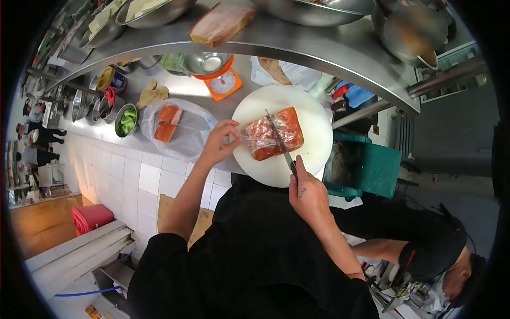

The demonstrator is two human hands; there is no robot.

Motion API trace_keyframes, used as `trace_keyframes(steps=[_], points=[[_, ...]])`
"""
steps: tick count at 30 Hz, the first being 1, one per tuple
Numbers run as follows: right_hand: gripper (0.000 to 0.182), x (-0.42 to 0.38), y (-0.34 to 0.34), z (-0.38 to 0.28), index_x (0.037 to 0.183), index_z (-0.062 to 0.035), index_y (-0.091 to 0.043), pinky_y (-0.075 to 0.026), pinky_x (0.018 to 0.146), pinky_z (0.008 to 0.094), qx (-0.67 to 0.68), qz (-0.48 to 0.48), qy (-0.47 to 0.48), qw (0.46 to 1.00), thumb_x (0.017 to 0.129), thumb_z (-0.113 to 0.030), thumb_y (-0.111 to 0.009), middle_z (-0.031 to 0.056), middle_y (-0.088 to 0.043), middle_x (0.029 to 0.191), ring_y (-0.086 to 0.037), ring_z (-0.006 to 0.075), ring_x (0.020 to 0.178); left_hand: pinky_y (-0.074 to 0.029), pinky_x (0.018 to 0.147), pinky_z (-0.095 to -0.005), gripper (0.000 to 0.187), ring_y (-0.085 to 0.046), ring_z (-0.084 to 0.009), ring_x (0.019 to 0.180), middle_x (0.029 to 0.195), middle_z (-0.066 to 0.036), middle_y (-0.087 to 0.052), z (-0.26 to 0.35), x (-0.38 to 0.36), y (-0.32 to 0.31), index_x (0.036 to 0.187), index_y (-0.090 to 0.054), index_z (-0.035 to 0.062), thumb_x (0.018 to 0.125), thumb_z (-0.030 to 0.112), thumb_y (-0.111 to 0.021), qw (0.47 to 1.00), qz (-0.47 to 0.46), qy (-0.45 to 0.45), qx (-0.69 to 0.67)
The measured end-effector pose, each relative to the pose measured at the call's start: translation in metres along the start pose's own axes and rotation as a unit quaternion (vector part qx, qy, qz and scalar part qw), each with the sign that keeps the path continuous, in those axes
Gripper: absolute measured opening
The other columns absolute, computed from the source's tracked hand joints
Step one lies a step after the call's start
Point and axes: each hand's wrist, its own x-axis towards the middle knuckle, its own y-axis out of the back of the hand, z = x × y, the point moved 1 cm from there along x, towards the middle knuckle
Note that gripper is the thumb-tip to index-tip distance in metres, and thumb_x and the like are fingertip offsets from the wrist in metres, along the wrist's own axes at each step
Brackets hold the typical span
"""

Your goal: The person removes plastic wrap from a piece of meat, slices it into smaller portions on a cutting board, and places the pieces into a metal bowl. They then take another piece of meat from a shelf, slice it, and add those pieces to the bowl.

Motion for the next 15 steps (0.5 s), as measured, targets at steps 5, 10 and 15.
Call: trace_keyframes(steps=[5,10,15], points=[[0.058,0.003,0.003,-0.014,0.155,0.0116,-0.050,-0.060,0.070,0.0554,-0.038,-0.029,-0.022,0.999,0.104,-0.013,-0.064,0.0267,-0.073,0.085,-0.074,0.0448,0.073,-0.053,0.099,-0.0387,0.019,-0.068,-0.0289,0.123,0.127,-0.012,-0.072,0.003,0.007,0.018,0.102,-0.069,0.0080,0.090,0.002,-0.083,0.993,0.096,-0.002,0.074],[0.058,0.003,0.000,-0.013,0.155,0.0120,-0.050,-0.061,0.069,0.0551,-0.041,-0.024,-0.026,0.999,0.104,-0.012,-0.064,0.0271,-0.073,0.085,-0.074,0.0449,0.071,-0.052,0.103,-0.0441,0.021,-0.065,-0.0354,0.124,0.129,-0.011,-0.071,0.043,0.030,-0.007,0.104,-0.071,0.0082,0.086,0.005,-0.081,0.981,0.053,-0.126,0.139],[0.057,0.003,0.001,-0.014,0.154,0.0121,-0.051,-0.061,0.068,0.0553,-0.037,-0.015,-0.020,0.999,0.103,-0.011,-0.065,0.0275,-0.073,0.085,-0.074,0.0452,0.071,-0.052,0.107,-0.0455,0.033,-0.061,-0.0352,0.126,0.134,-0.006,-0.069,0.054,0.047,-0.033,0.116,-0.072,0.0074,0.084,0.008,-0.082,0.968,-0.081,-0.183,0.151]])
